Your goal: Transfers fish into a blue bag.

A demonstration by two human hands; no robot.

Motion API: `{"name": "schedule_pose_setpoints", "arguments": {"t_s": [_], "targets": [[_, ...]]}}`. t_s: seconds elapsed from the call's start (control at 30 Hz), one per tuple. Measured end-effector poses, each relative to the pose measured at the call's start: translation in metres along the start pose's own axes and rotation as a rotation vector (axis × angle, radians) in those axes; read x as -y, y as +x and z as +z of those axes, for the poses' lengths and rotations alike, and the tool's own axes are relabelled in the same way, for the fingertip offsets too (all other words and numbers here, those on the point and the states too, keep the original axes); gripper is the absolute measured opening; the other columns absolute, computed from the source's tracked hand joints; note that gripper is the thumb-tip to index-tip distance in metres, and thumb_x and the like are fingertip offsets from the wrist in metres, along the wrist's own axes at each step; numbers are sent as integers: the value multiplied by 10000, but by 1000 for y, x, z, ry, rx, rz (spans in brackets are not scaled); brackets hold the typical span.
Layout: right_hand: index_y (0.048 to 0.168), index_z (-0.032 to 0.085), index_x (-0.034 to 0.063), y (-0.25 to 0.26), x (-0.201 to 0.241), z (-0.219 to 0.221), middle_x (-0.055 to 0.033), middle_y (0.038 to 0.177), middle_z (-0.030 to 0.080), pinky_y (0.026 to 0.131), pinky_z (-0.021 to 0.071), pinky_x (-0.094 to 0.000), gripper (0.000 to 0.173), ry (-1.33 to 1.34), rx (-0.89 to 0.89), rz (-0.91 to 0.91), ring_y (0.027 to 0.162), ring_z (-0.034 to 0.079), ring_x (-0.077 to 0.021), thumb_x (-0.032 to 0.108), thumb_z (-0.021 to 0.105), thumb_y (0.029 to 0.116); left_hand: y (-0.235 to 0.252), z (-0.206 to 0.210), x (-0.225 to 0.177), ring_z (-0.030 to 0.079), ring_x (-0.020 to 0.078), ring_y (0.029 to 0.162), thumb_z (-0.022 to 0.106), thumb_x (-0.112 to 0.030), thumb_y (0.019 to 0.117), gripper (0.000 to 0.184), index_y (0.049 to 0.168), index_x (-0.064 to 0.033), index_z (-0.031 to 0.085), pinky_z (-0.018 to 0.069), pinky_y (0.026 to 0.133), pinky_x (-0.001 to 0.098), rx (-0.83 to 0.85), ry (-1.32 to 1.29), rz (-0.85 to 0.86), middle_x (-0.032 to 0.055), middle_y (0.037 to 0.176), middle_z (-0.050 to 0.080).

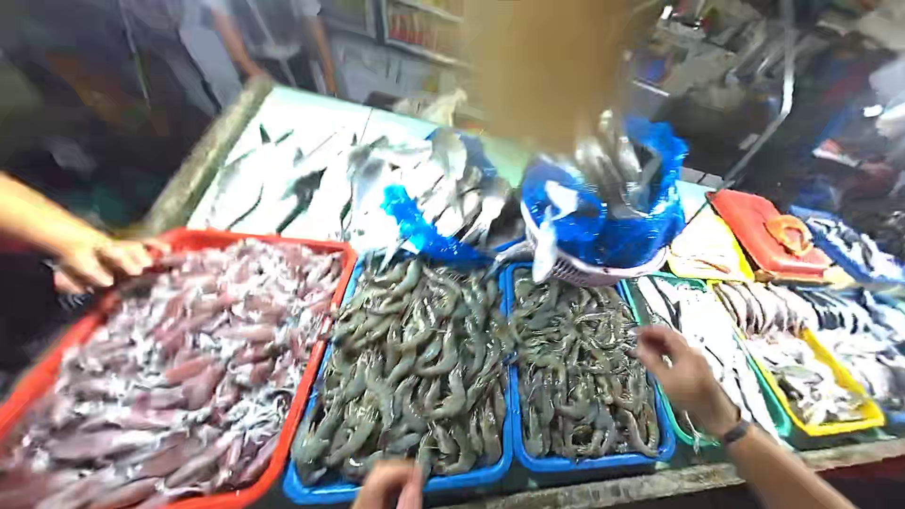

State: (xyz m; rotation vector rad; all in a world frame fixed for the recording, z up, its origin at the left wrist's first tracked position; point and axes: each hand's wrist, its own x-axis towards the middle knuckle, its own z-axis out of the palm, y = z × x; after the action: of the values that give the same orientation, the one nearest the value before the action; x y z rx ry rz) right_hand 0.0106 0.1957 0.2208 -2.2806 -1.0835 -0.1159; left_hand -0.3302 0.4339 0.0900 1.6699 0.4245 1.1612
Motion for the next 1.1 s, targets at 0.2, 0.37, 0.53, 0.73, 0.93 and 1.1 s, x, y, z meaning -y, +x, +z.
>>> {"name": "schedule_pose_setpoints", "arguments": {"t_s": [0.2,0.37,0.53,0.73,0.93,1.1], "targets": [[1406,515,-19,175,-32,-100,-300,1329,564,969,521,-577,481,43,-401,80,1152,611,-425,288,547,1037,260,165,-91,663,210,968,530,-312,1043,396,1275,4,585,561,861,438,249,201,-87,151,1120,672],[1475,408,-109,281,-23,-116,-416,1469,415,1098,376,-699,822,115,-192,421,1370,432,-561,548,547,1002,345,266,-91,595,397,1210,546,-620,991,759,1388,27,544,489,1002,616,391,265,-541,271,1312,606],[1232,599,-100,317,-13,-117,-311,1277,623,977,480,-665,385,65,-24,511,1225,606,-454,158,604,947,341,295,-78,647,206,898,591,-357,1035,424,1315,-40,569,558,794,416,295,-28,-658,128,1070,663],[1292,597,-50,347,-64,-121,-256,1310,584,974,500,-577,392,539,-175,659,1219,579,-378,139,681,959,320,324,-106,634,164,938,479,-299,1097,344,1296,-30,559,540,847,372,10,-134,-480,120,1086,649],[1238,612,-68,344,-37,-113,-270,1314,583,969,467,-611,306,493,-108,559,1245,558,-399,122,510,1021,273,317,-110,646,252,1005,320,-789,970,753,1305,-176,603,555,801,497,31,-40,-389,117,1173,658],[1196,683,-30,339,-40,-114,-271,1272,635,1010,442,-659,464,463,4,381,1233,584,-413,372,686,964,258,316,-131,636,231,1007,334,-782,972,728,1320,-200,601,551,786,469,-52,-58,-391,98,1186,657]]}}
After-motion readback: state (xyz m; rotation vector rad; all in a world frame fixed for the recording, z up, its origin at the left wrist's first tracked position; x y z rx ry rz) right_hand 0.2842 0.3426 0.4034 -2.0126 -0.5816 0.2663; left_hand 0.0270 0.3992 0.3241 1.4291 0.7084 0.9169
